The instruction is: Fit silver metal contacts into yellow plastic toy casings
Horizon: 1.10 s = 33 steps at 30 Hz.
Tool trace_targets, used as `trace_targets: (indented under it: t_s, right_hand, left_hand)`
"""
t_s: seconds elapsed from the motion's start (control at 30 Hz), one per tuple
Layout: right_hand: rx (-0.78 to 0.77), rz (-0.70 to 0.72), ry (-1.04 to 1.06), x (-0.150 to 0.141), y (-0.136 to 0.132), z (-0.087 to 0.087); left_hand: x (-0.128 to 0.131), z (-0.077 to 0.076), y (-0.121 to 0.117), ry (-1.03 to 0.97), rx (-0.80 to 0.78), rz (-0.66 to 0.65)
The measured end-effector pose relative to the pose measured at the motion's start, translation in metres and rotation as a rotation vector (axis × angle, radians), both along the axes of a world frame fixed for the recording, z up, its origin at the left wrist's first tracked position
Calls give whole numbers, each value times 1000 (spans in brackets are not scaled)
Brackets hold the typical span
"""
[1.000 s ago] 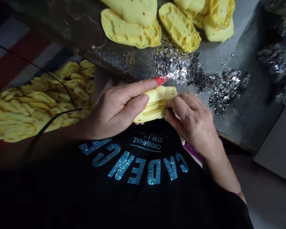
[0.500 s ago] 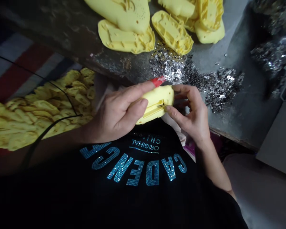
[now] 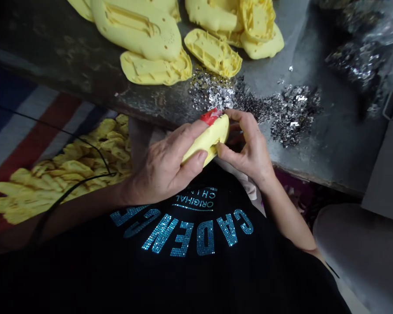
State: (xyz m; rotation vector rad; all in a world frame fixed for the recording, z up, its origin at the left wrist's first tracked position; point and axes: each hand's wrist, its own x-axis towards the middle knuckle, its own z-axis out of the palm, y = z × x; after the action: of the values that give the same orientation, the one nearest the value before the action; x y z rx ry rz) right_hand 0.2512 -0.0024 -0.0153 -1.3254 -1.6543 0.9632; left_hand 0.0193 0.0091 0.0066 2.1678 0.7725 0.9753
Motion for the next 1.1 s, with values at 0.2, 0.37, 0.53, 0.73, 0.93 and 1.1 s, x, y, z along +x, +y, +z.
trace_targets:
  t_s: [0.2, 0.37, 0.53, 0.73, 0.93, 1.1]
  right_hand:
    - [173, -127, 72, 0, -16, -1]
    - [290, -135, -93, 2, -29, 6]
    - [367, -177, -263, 5, -37, 13]
    - [312, -161, -157, -1, -40, 16]
    - [162, 0, -76, 5, -15, 13]
    - [374, -142, -697, 15, 21, 2]
  left_hand:
    - [-16, 17, 10, -126, -965, -276]
    - [-19, 17, 19, -87, -1064, -392]
    - [-15, 10, 15, -162, -871, -454]
    - [-24, -2, 10, -273, -872, -444]
    - [-47, -23, 7, -464, -1130, -359]
    - [-68, -36, 11, -498, -994, -271]
